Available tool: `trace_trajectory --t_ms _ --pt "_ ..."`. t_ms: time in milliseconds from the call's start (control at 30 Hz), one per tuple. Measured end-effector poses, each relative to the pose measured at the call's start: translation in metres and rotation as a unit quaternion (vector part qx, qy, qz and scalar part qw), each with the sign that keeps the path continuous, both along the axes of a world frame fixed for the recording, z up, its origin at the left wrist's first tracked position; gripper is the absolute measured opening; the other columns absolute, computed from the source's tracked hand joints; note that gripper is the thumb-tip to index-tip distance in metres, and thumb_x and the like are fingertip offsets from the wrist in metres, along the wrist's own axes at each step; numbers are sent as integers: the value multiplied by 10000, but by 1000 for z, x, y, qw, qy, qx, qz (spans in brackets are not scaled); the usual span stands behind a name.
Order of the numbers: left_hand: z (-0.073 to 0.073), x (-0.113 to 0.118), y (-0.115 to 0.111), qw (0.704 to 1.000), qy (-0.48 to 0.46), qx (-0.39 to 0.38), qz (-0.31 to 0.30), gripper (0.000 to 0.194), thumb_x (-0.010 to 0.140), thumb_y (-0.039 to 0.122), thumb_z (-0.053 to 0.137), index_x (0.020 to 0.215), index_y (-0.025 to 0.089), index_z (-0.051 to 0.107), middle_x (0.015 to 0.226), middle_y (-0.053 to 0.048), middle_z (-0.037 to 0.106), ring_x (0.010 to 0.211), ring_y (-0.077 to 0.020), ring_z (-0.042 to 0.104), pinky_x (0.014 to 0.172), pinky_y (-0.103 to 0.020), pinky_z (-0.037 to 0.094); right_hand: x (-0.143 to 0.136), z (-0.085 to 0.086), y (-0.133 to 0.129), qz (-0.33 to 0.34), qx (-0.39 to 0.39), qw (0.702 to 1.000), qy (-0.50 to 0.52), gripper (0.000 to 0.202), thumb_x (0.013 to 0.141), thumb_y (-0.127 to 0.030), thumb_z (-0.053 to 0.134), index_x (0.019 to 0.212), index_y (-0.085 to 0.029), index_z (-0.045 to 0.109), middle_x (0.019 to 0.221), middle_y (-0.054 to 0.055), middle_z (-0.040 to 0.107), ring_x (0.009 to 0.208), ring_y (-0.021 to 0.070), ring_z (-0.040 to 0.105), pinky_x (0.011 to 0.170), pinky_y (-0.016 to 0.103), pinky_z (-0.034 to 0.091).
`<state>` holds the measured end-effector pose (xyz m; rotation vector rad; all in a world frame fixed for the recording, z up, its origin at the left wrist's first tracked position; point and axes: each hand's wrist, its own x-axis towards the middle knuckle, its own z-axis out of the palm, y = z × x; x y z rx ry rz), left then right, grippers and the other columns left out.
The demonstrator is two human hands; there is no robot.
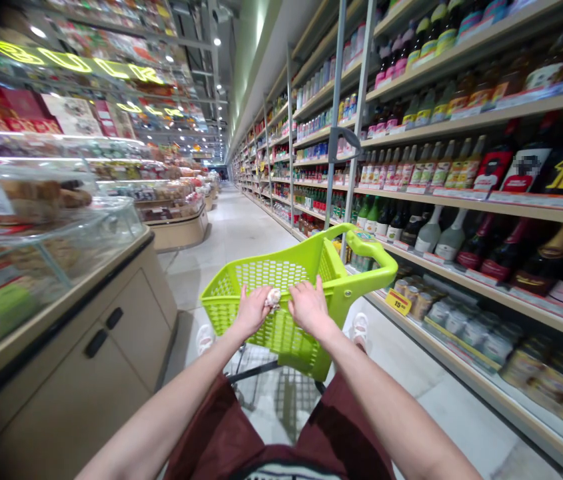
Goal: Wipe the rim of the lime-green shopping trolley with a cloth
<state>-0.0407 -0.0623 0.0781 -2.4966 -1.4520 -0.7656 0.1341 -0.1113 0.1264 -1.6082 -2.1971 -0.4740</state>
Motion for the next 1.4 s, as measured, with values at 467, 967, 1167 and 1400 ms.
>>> trace_trajectory --t_ms 467,967,1167,1400 --pt "-10 -86 12 987 -2 -35 157 369 780 169 405 1147 185 441 1214 -106 509 1125 -228 448 1020 -554 140 -4 -25 -4 8 70 997 28 325 771 -180 436 1077 -150 544 1091 100 573 1057 228 448 1025 477 105" --pt "-16 -114 10 977 -51 -70 196 383 782 175 402 1163 153 427 1212 -125 512 1108 -254 468 999 -591 167 10 -33 -7 44 81 996 18 378 771 -181 444 1141 -153 516 1150 91 550 1116 230 420 1030 462 126" --pt "-13 -96 9 981 -52 -68 176 377 777 147 389 1151 135 435 1229 -141 492 1128 -267 443 990 -591 185 8 -35 -5 30 94 995 34 359 773 -176 437 1118 -154 533 1136 94 559 1106 229 430 1029 462 129" --pt "3 -1 -5 999 -8 -50 -3 406 789 216 424 1193 223 388 1222 -70 500 1140 -204 435 1044 -542 96 7 -32 -6 35 88 995 24 364 777 -167 419 1123 -147 531 1140 99 556 1114 226 425 1031 465 117"
